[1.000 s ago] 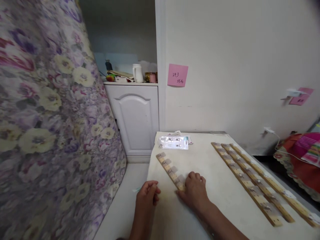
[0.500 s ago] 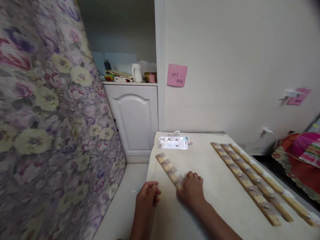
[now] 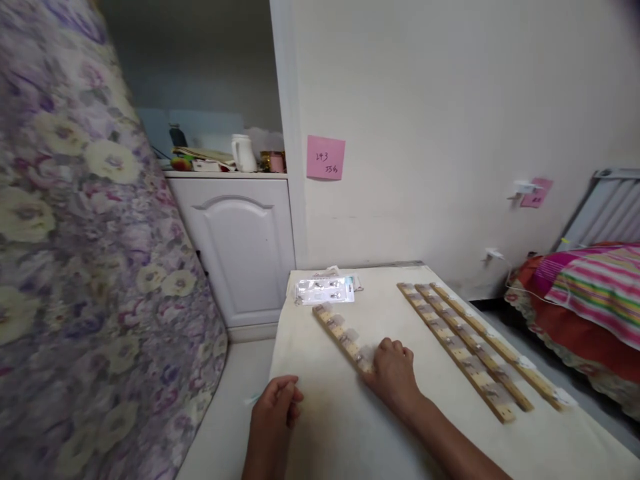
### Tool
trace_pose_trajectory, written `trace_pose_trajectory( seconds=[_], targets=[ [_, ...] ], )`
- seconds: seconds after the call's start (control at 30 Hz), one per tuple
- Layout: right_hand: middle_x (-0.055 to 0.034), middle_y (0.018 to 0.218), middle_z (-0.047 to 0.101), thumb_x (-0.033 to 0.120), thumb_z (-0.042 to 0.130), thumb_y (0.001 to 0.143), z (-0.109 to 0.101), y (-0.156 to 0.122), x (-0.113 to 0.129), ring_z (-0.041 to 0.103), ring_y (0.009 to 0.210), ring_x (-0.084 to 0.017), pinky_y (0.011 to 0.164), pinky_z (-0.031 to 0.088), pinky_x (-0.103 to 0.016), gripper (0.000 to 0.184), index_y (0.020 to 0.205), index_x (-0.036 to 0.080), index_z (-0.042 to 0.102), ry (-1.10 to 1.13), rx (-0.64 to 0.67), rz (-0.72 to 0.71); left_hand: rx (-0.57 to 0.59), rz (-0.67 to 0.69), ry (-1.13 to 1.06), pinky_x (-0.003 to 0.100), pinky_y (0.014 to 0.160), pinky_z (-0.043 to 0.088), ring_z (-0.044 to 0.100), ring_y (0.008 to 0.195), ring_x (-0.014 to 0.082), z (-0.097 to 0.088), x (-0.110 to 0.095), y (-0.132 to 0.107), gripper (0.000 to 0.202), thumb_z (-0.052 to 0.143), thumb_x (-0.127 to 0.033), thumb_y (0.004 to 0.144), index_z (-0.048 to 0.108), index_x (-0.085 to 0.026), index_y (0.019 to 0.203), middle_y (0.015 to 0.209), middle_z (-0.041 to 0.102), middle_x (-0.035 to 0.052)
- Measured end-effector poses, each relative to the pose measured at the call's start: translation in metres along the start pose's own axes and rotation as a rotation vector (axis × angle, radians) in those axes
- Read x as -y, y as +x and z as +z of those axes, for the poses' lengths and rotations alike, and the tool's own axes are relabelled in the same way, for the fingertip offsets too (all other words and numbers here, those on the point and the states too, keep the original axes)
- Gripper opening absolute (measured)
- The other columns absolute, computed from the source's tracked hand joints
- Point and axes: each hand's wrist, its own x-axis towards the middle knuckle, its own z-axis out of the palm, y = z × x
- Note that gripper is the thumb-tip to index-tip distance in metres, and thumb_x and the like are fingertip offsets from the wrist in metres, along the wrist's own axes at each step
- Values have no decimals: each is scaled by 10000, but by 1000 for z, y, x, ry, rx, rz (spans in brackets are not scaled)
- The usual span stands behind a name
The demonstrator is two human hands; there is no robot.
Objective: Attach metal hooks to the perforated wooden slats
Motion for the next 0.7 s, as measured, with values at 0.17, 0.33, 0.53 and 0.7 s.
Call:
trace_pose_trajectory(
  seconds=[0.17,0.33,0.53,0.7],
  targets=[
    [-138,999,620,345,571,728,-9,6,-26,509,983,-290,849,332,-393,268,838,136,697,-25,6,76,33,3,7,208,400,323,457,427,93,3,5,0,347,673,-456,581,628,-170,772,571,588,-32],
    [-147,1001,621,347,541,754,-11,8,-46,514,983,-291,835,330,-396,273,834,139,700,-40,-6,138,74,-10,15,207,414,326,452,443,91,6,9,1,336,661,-441,627,612,-166,814,582,574,-38],
    [-163,1017,618,361,522,766,-5,16,-63,516,1007,-310,845,321,-417,320,880,121,700,-73,-20,209,116,-38,25,205,437,341,468,476,97,6,18,6,340,662,-439,665,599,-169,860,617,588,-29],
    [-193,1063,614,334,493,777,-4,34,-81,511,1052,-329,884,310,-439,372,953,77,695,-121,-45,281,136,-92,-47,194,466,356,481,526,97,5,27,7,347,674,-470,686,606,-190,879,662,599,-31]
  ],
)
